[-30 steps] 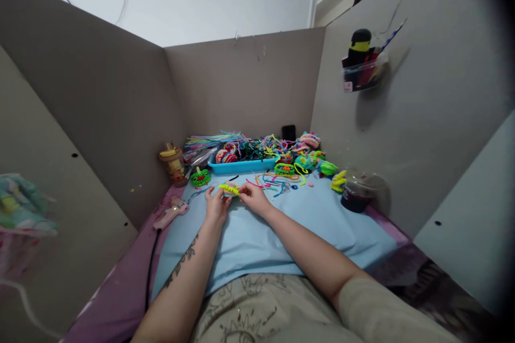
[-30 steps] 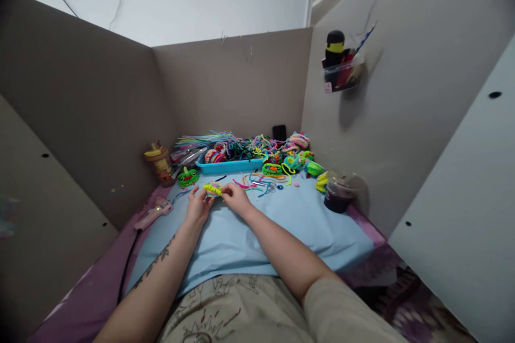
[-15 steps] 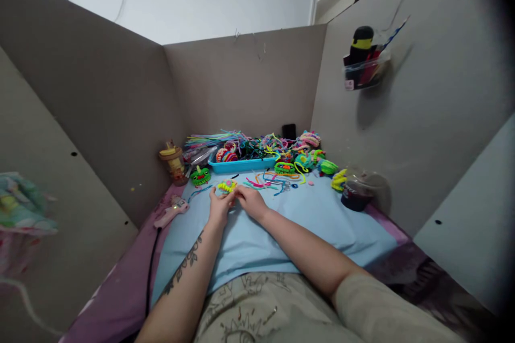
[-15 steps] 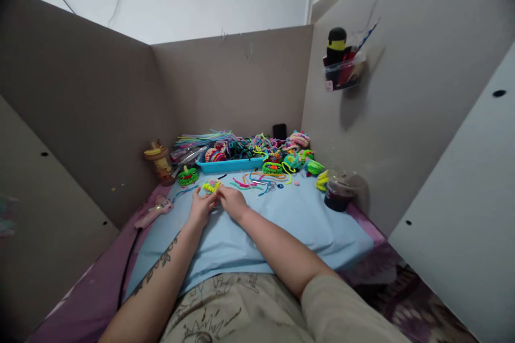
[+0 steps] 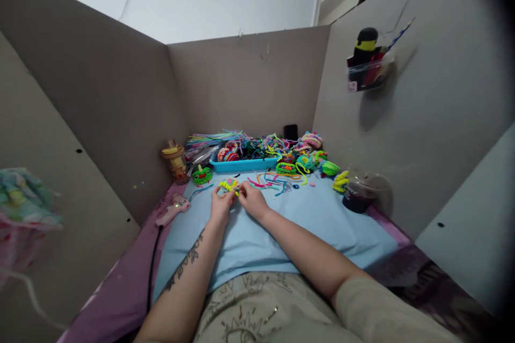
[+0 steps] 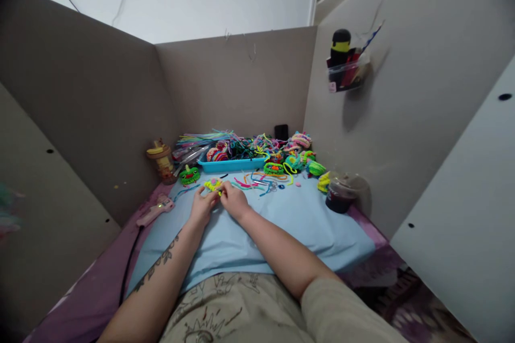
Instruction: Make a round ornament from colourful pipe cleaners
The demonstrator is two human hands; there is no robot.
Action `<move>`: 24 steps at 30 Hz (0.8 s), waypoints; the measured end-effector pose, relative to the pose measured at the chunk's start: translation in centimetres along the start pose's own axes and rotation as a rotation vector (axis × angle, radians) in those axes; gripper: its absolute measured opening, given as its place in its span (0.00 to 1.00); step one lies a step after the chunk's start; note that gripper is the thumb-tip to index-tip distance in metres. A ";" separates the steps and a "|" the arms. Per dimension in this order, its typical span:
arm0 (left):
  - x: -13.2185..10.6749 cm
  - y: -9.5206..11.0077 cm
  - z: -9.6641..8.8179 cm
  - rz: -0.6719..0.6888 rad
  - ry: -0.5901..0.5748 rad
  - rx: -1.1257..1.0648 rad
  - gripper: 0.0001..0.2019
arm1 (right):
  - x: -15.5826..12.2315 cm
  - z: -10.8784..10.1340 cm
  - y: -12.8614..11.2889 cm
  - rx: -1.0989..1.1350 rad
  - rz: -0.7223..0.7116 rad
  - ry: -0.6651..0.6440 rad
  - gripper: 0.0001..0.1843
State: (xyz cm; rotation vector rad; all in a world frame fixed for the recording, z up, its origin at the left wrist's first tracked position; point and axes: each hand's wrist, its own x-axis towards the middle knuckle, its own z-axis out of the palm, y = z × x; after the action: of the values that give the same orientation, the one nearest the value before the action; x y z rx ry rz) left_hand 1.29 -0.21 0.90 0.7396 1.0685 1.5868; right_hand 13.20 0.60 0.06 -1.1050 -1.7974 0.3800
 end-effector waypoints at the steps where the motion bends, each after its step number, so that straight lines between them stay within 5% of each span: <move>1: 0.0 0.0 0.0 -0.012 0.005 -0.017 0.32 | 0.2 0.0 0.1 0.072 0.045 0.043 0.06; 8: 0.2 0.0 0.1 -0.063 -0.003 -0.070 0.31 | 1.1 0.2 0.6 0.810 0.580 0.069 0.14; 17: 0.6 -0.1 0.1 -0.113 -0.024 -0.202 0.27 | 0.8 0.0 0.3 0.971 0.565 -0.103 0.19; 24: 0.9 0.8 -0.3 -0.278 -0.095 -0.252 0.06 | 1.1 -0.1 0.6 1.028 0.608 -0.049 0.15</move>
State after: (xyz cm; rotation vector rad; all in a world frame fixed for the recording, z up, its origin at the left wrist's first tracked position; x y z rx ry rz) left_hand 0.47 0.51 1.43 0.4693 0.8422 1.4003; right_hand 13.43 1.80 0.29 -0.8264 -0.9802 1.4948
